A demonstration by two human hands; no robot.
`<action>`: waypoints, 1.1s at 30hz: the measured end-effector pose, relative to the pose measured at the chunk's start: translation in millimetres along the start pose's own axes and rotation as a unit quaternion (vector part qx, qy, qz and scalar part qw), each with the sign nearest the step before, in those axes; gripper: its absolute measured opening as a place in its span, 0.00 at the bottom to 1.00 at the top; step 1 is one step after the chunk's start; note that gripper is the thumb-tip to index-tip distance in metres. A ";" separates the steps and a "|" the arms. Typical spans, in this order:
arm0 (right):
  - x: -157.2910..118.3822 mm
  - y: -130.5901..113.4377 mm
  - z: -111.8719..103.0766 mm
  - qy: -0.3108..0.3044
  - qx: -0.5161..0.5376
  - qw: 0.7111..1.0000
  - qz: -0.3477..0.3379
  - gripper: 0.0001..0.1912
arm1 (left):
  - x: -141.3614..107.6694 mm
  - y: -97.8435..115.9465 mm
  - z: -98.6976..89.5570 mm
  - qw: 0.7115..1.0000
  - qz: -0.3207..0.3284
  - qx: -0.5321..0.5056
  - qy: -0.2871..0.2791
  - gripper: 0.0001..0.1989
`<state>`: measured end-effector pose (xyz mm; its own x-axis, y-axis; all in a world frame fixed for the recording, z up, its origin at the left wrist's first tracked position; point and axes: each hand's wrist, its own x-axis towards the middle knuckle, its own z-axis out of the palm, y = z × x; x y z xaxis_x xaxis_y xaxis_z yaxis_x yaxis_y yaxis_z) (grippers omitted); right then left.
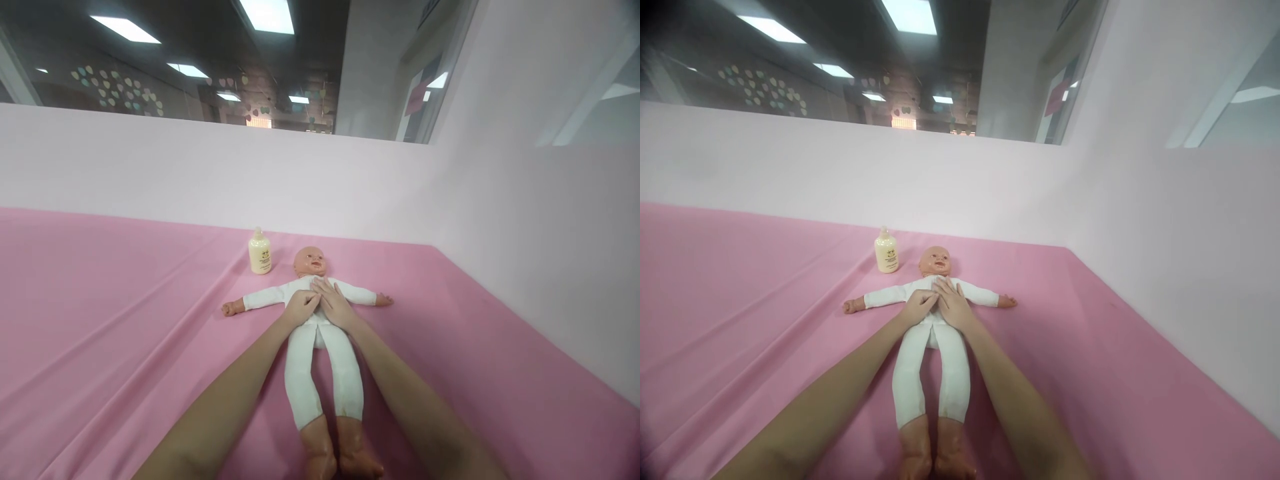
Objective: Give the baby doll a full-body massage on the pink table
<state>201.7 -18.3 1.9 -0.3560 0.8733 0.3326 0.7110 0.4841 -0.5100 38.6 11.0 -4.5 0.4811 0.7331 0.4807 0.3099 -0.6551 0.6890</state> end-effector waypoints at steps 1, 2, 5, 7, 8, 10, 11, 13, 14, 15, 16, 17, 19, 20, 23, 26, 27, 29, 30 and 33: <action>-0.3 -1.7 -1.8 -0.002 0.014 1.000 -0.013 0.25 | -0.4 -1.7 0.0 1.000 -0.005 0.005 0.009 0.23; -0.4 -3.1 -3.2 0.007 0.033 0.999 -0.019 0.24 | -1.0 -3.3 -0.3 1.000 -0.011 0.011 0.019 0.23; -0.4 -4.5 -4.8 0.085 0.110 0.990 -0.009 0.20 | -3.0 -8.7 -3.7 0.997 -0.032 0.043 0.062 0.23; -0.8 -3.6 -4.3 0.139 0.147 0.979 0.009 0.18 | -3.6 -14.0 -7.8 0.993 -0.045 0.065 0.093 0.22; -1.4 -3.2 -4.1 0.157 0.157 0.975 0.019 0.18 | -3.6 -16.9 -10.3 0.990 -0.048 0.074 0.107 0.21; -3.5 -3.5 -4.8 0.176 0.164 0.970 0.036 0.18 | -3.3 -22.1 -15.1 0.987 -0.046 0.085 0.127 0.20; -4.8 -4.5 -5.7 0.179 0.169 0.968 0.041 0.18 | -3.1 -23.9 -17.2 0.987 -0.038 0.087 0.131 0.20; -7.6 -8.4 -8.8 0.158 0.186 0.969 0.039 0.18 | -3.1 -25.7 -20.1 0.989 -0.011 0.085 0.123 0.20; -8.7 -11.0 -10.7 0.135 0.197 0.970 0.031 0.17 | -3.2 -25.8 -20.9 0.991 0.007 0.082 0.106 0.21; -9.6 -13.8 -12.7 0.108 0.208 0.972 0.018 0.17 | -3.4 -25.5 -21.3 0.993 0.025 0.081 0.082 0.22; -10.1 -16.4 -14.5 0.076 0.227 0.971 0.005 0.17 | -3.6 -25.2 -21.5 0.995 0.038 0.080 0.051 0.23; -10.3 -18.6 -16.2 0.042 0.252 0.967 -0.004 0.17 | -3.7 -24.9 -21.6 0.995 0.046 0.081 0.021 0.24; -10.0 -20.7 -18.4 -0.015 0.307 0.952 -0.006 0.20 | -3.2 -25.3 -21.4 0.995 0.045 0.085 -0.023 0.26; -9.8 -20.2 -18.8 -0.034 0.330 0.943 0.001 0.22 | -2.7 -26.1 -21.1 0.995 0.042 0.086 -0.033 0.27; -9.0 -13.4 -17.6 -0.044 0.348 0.936 0.037 0.27 | -0.7 -30.7 -19.0 0.996 0.029 0.086 -0.013 0.28; -7.7 -3.1 -13.4 0.006 0.337 0.938 0.076 0.28 | 0.2 -37.6 -14.7 0.992 -0.027 0.109 0.052 0.28; -6.9 0.1 -11.4 0.038 0.331 0.939 0.090 0.27 | 0.1 -39.9 -13.1 0.988 -0.052 0.123 0.075 0.28; -4.6 5.0 -6.9 0.114 0.314 0.936 0.115 0.27 | -0.3 -43.3 -10.5 0.980 -0.088 0.148 0.100 0.28; -3.2 6.6 -4.5 0.149 0.302 0.933 0.124 0.26 | -0.5 -44.3 -9.7 0.979 -0.092 0.154 0.098 0.28; 0.5 7.5 2.7 0.214 0.262 0.932 0.126 0.24 | -1.0 -43.7 -10.1 0.986 -0.067 0.147 0.045 0.27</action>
<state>205.3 -14.1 -3.9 0.1377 0.9153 0.3785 0.3049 0.3244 -0.8954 16.2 40.7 -29.7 0.3493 0.8213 0.4510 0.5971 -0.5660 0.5684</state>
